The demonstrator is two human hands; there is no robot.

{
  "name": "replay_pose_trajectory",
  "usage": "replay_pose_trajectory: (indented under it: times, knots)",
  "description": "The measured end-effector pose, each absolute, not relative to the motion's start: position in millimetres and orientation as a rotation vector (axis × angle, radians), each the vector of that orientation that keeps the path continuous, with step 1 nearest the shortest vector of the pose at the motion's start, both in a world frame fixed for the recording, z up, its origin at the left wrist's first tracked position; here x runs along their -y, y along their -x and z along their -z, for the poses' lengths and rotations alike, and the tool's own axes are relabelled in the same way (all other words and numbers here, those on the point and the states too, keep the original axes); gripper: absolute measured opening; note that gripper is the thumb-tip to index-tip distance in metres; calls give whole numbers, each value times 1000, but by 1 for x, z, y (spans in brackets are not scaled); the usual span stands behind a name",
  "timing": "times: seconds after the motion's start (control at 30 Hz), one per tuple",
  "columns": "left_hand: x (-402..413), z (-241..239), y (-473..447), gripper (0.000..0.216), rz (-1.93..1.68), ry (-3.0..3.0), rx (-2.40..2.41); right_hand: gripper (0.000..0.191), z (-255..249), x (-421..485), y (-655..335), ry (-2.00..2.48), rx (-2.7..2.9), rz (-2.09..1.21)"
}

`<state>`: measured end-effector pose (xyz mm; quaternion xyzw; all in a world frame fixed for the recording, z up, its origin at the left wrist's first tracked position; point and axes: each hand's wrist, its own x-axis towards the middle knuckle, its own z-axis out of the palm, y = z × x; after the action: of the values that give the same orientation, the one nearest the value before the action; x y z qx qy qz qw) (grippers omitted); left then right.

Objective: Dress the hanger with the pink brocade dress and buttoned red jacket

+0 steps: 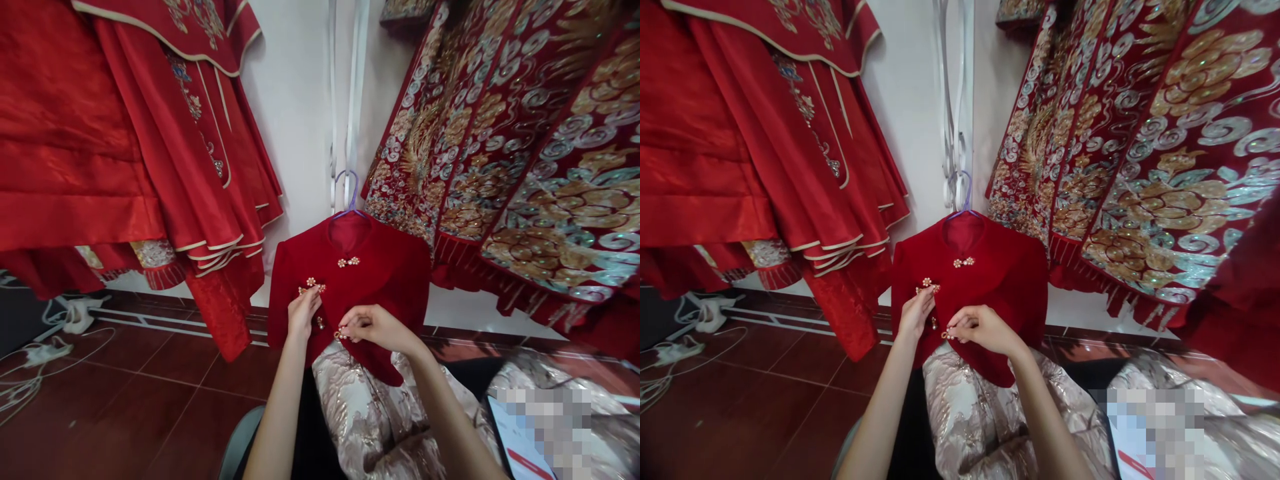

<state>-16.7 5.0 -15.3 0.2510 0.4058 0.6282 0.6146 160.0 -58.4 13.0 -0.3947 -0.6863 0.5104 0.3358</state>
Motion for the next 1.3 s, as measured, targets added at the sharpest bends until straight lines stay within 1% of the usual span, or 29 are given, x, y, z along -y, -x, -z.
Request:
replay_pose_trajectory:
  times: [0.17,0.27,0.37,0.47,0.53,0.6,0.73,0.83,0.9,1.0,1.07,1.13,1.2,1.3]
  knots:
    - [-4,13,12,10,-1491,-574,-999,28,-12,57,-159,1031,1791,-1321]
    - [1,14,13,22,-1479,-719,-1069,27,-18,61,-167,1019,1831,-1364]
    - [6,4,14,32,-1576,-1143,-1203,26,-29,67,-184,992,1883,-1490]
    - [3,-22,9,28,-1670,-1700,-1239,25,-37,73,-200,979,1893,-1565]
    - [-5,-41,2,19,-1591,-2111,-1182,25,-38,74,-205,973,1886,-1564]
    - [-18,-56,-6,18,-1475,-2453,-1173,24,-38,75,-206,968,1885,-1556]
    - [-41,-69,-15,18,-1252,-2817,-1293,24,-38,76,-208,998,1890,-1547]
    - [-51,-73,-14,18,-1072,-2925,-1225,23,-42,78,-216,1014,1913,-1516]
    - [-54,-76,-11,17,-977,-2950,-1092,27,-45,80,-223,990,1923,-1489]
    - [-55,-82,-8,14,-916,-2933,-940,35,-48,82,-230,989,1916,-1395]
    - [-55,-86,-8,11,-895,-2884,-884,35,-47,82,-233,1028,1922,-1319]
    - [-55,-87,-9,9,-900,-2796,-855,35,-44,81,-235,1057,1912,-1261]
    - [-55,-88,-10,5,-965,-2710,-828,39,-41,79,-236,1074,1841,-1180]
    - [-54,-85,-12,2,-1105,-2665,-778,46,-40,73,-232,1103,1610,-943]
